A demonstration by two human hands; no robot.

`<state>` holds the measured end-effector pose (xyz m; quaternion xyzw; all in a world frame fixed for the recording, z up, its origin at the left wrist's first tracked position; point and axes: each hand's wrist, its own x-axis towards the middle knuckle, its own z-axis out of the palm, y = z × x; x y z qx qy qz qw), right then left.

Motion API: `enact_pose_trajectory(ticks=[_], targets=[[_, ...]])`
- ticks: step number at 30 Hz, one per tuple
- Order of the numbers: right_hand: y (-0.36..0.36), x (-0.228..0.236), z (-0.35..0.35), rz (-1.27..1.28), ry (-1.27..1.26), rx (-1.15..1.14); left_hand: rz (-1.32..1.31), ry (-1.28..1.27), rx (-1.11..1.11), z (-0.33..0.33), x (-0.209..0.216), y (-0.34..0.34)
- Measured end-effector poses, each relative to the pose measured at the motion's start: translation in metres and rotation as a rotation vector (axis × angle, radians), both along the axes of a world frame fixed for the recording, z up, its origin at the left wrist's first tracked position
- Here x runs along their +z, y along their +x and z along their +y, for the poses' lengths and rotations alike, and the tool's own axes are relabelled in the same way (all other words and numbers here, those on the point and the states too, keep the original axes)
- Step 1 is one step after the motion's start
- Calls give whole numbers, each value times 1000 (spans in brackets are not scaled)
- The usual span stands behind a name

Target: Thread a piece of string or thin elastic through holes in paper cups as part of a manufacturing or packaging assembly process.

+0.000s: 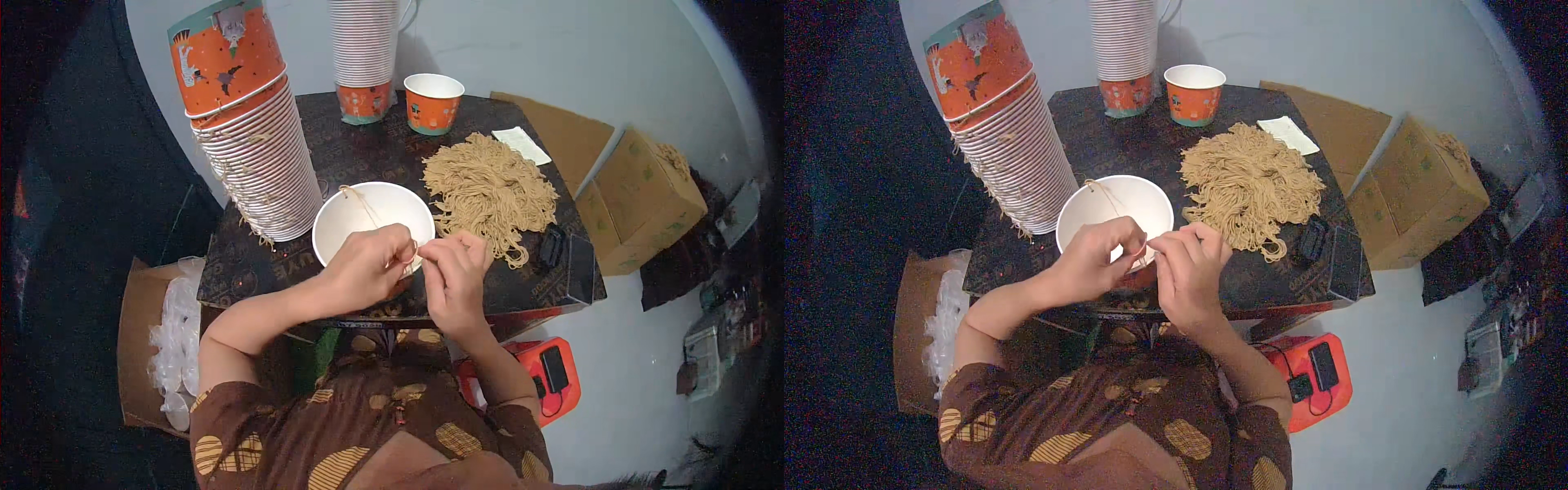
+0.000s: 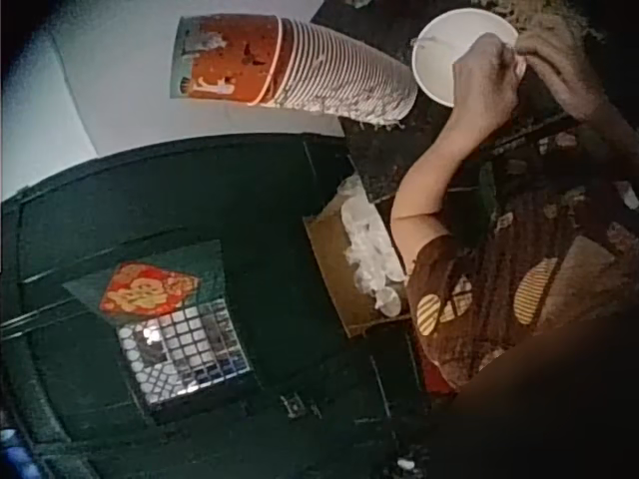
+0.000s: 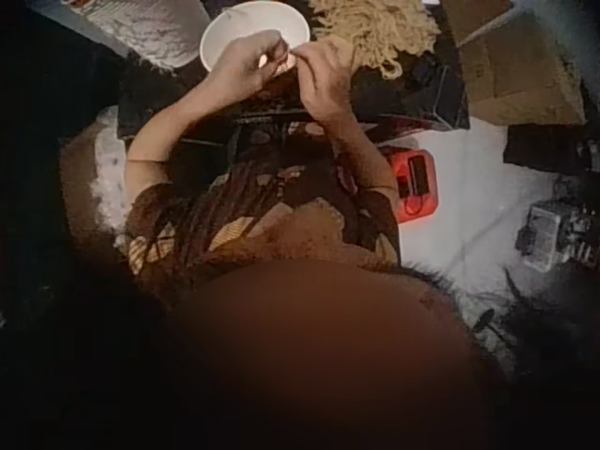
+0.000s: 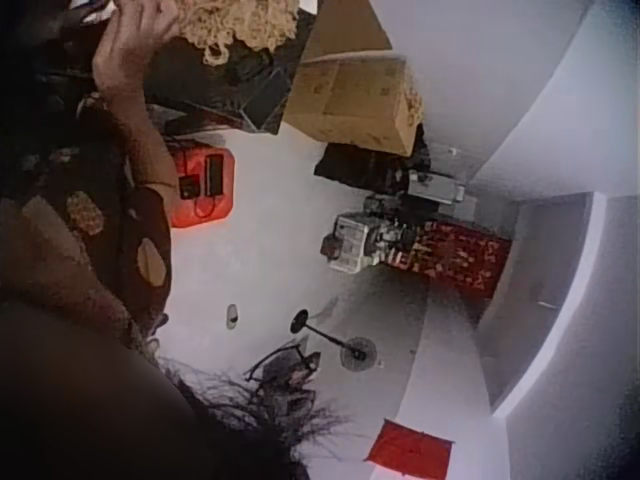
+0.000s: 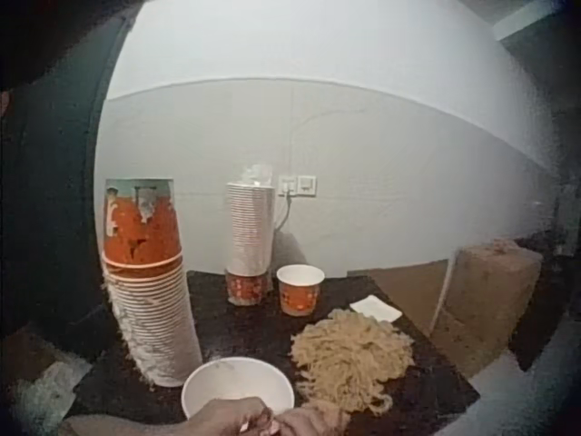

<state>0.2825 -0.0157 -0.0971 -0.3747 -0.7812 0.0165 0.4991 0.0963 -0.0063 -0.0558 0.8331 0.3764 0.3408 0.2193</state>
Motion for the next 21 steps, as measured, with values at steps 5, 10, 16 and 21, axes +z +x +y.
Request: enact_pose_trajectory(ticks=[5, 10, 16, 21], targets=[[-5, 2, -1, 4, -78, 23, 8, 363, 50, -11, -12, 0], [-5, 0, -1, 10, -156, 88, -117, 397, 22, -11, -25, -2], [-9, 2, -5, 79, -182, 51, -223, 365, 36, -16, -29, -2], [-11, 3, -8, 42, -88, -16, -247, 348, 35, -14, -28, -2]])
